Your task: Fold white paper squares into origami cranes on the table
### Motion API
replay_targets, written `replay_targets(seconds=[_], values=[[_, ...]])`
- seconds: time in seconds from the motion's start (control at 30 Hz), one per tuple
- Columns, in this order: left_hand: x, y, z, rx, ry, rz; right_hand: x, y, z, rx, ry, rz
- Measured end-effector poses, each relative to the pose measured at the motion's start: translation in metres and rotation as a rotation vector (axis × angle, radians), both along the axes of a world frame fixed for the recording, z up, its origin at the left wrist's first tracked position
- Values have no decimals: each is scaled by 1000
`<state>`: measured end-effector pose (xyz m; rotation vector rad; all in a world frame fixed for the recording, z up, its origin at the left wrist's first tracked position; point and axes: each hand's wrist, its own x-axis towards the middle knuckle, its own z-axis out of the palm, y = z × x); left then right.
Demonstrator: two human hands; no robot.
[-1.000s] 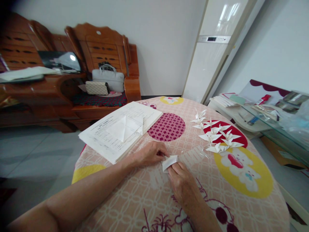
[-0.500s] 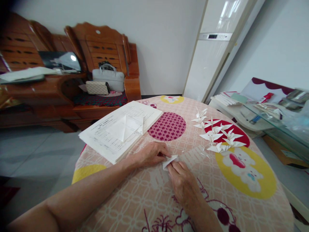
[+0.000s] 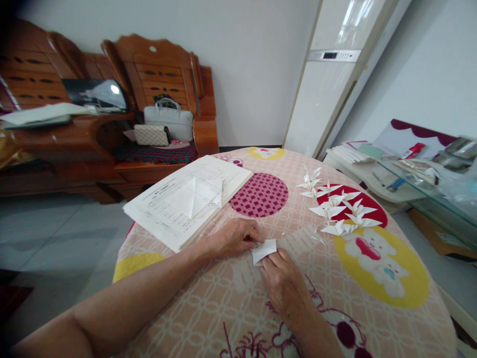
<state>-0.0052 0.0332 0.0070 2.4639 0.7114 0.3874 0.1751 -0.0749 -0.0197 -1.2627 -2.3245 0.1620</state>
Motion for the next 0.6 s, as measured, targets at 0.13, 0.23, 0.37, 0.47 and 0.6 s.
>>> replay_targets(seconds=[0.13,0.23,0.37,0.47,0.6], values=[[-1,0,2,48,14,-39,-1,1,1,-4,-3,-14],[-2,0,4,54,13,-67,-1,1,1,-13,-8,-16],[-4,0,6,26,30,-64,-1,1,3,-12,-11,2],[-5,0,5,9,34,-35,0,1,5,-11,-9,12],[-5,2,1,4,26,-24,0,2,5,16,-11,13]])
